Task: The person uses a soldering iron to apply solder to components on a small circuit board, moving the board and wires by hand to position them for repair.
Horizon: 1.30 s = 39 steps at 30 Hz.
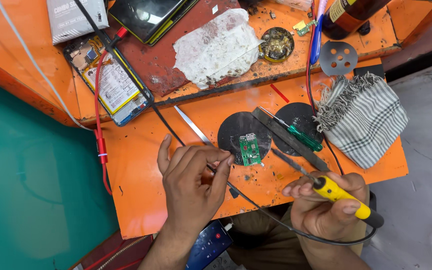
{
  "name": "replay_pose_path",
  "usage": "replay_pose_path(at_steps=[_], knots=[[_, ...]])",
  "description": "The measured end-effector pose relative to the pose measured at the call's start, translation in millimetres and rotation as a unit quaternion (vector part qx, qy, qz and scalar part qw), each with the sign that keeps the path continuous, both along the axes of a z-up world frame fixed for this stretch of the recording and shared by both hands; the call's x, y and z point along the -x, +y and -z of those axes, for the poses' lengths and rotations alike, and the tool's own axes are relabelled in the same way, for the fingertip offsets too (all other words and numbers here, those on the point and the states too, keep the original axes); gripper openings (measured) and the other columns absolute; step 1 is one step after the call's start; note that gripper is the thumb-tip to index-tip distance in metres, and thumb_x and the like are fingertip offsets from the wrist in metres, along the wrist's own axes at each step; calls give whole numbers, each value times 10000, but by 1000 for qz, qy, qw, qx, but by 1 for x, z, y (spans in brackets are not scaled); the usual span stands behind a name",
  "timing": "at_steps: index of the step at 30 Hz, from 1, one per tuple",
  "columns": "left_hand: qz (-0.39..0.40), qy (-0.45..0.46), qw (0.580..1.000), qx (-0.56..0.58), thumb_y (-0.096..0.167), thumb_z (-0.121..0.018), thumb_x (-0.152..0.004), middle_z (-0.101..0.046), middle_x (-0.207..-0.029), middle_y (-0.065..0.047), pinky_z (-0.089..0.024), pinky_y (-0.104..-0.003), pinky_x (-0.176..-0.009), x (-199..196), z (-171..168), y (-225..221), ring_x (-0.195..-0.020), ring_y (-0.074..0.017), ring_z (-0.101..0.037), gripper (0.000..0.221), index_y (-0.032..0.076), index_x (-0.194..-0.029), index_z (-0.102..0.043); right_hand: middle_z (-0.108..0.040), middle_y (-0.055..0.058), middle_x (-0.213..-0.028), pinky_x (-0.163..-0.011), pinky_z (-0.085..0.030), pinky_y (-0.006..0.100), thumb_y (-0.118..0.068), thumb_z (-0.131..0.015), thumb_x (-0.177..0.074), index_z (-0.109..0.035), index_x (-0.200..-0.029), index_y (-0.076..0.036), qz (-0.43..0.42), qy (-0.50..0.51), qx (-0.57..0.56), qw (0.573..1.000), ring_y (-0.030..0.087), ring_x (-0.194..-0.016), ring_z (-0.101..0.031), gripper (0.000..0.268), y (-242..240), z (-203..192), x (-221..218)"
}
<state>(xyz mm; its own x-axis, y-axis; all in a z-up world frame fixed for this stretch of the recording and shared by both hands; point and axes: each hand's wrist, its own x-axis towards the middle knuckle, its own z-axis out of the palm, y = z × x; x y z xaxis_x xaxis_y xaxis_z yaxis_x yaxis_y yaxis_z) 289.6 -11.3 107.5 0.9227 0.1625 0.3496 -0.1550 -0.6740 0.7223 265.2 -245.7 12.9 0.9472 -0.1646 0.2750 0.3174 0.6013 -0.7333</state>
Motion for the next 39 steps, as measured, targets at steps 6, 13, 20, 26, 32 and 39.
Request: replay_pose_path(at_steps=[6,13,20,26,32,39], knots=[[12,10,1000,12,165,-813,-880,-726,-866,59,-245,-492,-1230,2,7,4,-878,-123,-654,73,170,-866,-742,-740,217,-977,-767,-653,481,-393,-652,-1131,-559,-1219,-40,-13,8,15,1000,278,-887,-759,376,-2,-2,-2],[38,4,999,5,210,-852,-867,-718,-877,55,-269,-472,-1225,-1,7,3,-939,-133,-661,84,182,-891,-776,-670,184,-915,-698,-681,449,-381,-658,-1064,-514,-1285,-81,81,-38,206,974,237,-811,-728,399,9,-17,-7],[58,-1,998,-4,208,-855,-872,-720,-912,49,-276,-487,-1235,-2,9,3,-982,-157,-659,95,184,-917,-774,-668,260,-942,-823,-689,427,-403,-619,-1118,-490,-1349,-57,118,-120,362,917,298,-835,-750,435,20,-25,-15],[61,18,998,1,198,-840,-883,-726,-986,48,-286,-485,-1241,-2,9,2,-1043,-167,-662,91,183,-936,-767,-730,244,-975,-783,-639,303,-404,-579,-1124,-470,-1312,-46,128,-110,445,880,276,-866,-779,419,21,-33,-18],[81,23,996,-8,188,-819,-895,-724,-1146,19,-276,-490,-1232,-3,10,2,-1161,-203,-655,90,174,-945,-746,-626,206,-987,-813,-683,333,-415,-580,-1124,-415,-1348,-19,167,-111,432,879,240,-865,-763,484,27,-27,-21],[57,28,998,6,183,-827,-908,-737,-1051,40,-294,-489,-1253,-1,9,3,-1137,-185,-659,82,177,-963,-767,-708,238,-1018,-892,-678,324,-317,-560,-1184,-417,-1386,-45,117,-120,471,866,260,-922,-781,368,20,-32,-14]])
